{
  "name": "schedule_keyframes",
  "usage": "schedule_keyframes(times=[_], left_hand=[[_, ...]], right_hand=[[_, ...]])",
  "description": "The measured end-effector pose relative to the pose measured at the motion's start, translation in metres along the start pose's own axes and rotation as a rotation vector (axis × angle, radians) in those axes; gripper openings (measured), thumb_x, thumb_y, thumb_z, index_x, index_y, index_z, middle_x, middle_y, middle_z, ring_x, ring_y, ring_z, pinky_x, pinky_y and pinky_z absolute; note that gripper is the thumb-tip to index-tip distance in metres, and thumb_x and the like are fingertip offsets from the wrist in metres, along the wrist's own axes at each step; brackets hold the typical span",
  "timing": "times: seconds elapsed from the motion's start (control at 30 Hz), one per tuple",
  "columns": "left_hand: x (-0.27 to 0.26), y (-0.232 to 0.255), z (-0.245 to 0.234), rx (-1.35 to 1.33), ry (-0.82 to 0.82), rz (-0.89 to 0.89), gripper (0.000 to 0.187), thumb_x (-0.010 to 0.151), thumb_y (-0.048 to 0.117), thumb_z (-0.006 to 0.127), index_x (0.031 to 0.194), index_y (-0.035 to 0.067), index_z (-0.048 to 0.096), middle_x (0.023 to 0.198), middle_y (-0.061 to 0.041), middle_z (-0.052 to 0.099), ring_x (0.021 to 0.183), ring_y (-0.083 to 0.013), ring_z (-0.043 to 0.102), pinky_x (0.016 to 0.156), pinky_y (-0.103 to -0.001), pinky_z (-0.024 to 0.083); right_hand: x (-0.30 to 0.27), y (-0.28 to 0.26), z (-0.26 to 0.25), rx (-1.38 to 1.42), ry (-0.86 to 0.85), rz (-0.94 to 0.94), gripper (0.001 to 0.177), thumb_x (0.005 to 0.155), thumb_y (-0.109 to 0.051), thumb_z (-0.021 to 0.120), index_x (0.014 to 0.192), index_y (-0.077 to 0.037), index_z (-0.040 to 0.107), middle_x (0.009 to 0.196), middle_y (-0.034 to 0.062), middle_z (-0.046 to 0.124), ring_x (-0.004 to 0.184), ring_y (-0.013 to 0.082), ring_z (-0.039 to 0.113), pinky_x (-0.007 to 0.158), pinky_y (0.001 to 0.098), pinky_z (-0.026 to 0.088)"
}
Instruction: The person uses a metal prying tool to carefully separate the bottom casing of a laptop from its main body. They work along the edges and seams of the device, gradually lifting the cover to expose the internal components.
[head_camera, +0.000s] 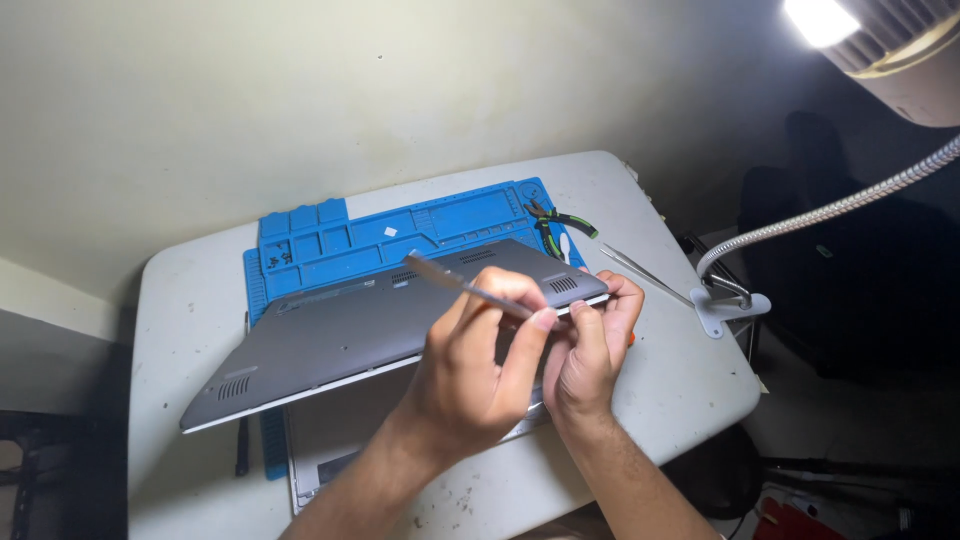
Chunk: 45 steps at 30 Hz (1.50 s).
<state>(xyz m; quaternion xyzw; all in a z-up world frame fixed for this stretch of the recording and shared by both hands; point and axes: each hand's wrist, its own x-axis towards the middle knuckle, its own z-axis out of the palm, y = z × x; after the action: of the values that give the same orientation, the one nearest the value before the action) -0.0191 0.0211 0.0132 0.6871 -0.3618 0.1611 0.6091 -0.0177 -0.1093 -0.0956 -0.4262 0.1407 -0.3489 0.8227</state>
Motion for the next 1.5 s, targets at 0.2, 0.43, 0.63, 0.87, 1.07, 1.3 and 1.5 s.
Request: schedule_keyframes(times=[0.2, 0.43, 0.63, 0.87, 1.07, 1.3, 1.5], left_hand=[[-0.041, 0.026, -0.063, 0.206, 0.1, 0.105, 0.016, 0.102, 0.008, 0.047, 0.105, -0.003, 0.058, 0.097, -0.016, 0.067, 0.091, -0.033, 0.072, 0.087, -0.041, 0.061], [-0.101, 0.018, -0.136, 0.617, 0.442, 0.087, 0.03, 0.105, 0.018, 0.038, 0.092, -0.001, 0.057, 0.083, -0.017, 0.061, 0.074, -0.0268, 0.065, 0.076, -0.034, 0.054], [-0.11, 0.009, -0.152, 1.016, 0.31, -0.119, 0.026, 0.089, 0.004, 0.086, 0.114, 0.004, 0.078, 0.115, -0.013, 0.069, 0.096, -0.0258, 0.065, 0.088, -0.035, 0.057], [-0.106, 0.006, -0.172, 0.887, 0.193, -0.222, 0.038, 0.079, 0.006, 0.087, 0.115, 0.006, 0.077, 0.109, -0.009, 0.074, 0.09, -0.0187, 0.071, 0.08, -0.03, 0.058], [-0.083, 0.019, -0.193, 0.964, -0.181, -0.384, 0.031, 0.087, 0.018, 0.072, 0.116, 0.009, 0.074, 0.103, 0.0, 0.078, 0.093, -0.0212, 0.072, 0.085, -0.037, 0.056], [-0.08, 0.018, -0.192, 1.356, -0.38, -0.069, 0.026, 0.103, 0.034, 0.069, 0.089, 0.015, 0.058, 0.078, 0.002, 0.057, 0.071, -0.015, 0.056, 0.067, -0.033, 0.05], [-0.086, 0.013, -0.189, 1.4, -0.299, 0.003, 0.031, 0.106, 0.034, 0.067, 0.086, 0.015, 0.054, 0.074, 0.004, 0.051, 0.068, -0.0136, 0.05, 0.066, -0.031, 0.048]], right_hand=[[0.008, -0.002, 0.007, -0.124, 0.064, -0.213, 0.01, 0.08, -0.007, 0.048, 0.089, -0.012, 0.048, 0.091, 0.0022, 0.045, 0.084, 0.0142, 0.043, 0.079, 0.0268, 0.038], [0.013, 0.008, -0.006, -0.16, -0.033, -0.307, 0.012, 0.087, -0.009, 0.048, 0.098, -0.011, 0.049, 0.094, 0.0039, 0.047, 0.088, 0.0142, 0.045, 0.081, 0.0282, 0.043], [0.009, 0.013, -0.008, -0.225, 0.092, -0.362, 0.009, 0.091, -0.015, 0.058, 0.099, -0.011, 0.058, 0.088, -0.0008, 0.053, 0.078, 0.009, 0.048, 0.073, 0.0241, 0.043], [0.007, 0.009, -0.011, -0.299, 0.093, -0.372, 0.013, 0.088, -0.017, 0.057, 0.1, -0.012, 0.06, 0.097, -0.0002, 0.057, 0.079, 0.0096, 0.053, 0.06, 0.0224, 0.039], [0.005, 0.01, -0.008, -0.352, 0.132, -0.402, 0.017, 0.088, -0.02, 0.057, 0.102, -0.011, 0.061, 0.096, -0.0013, 0.058, 0.075, 0.0074, 0.051, 0.055, 0.0203, 0.035], [0.006, 0.002, -0.001, -0.303, 0.071, -0.384, 0.007, 0.089, -0.01, 0.054, 0.096, -0.011, 0.054, 0.086, 0.0012, 0.048, 0.074, 0.0111, 0.048, 0.052, 0.0252, 0.041], [-0.009, 0.008, 0.012, -0.354, 0.062, -0.585, 0.017, 0.102, -0.013, 0.058, 0.115, -0.009, 0.049, 0.106, 0.0047, 0.044, 0.083, 0.0112, 0.043, 0.058, 0.0229, 0.034]])
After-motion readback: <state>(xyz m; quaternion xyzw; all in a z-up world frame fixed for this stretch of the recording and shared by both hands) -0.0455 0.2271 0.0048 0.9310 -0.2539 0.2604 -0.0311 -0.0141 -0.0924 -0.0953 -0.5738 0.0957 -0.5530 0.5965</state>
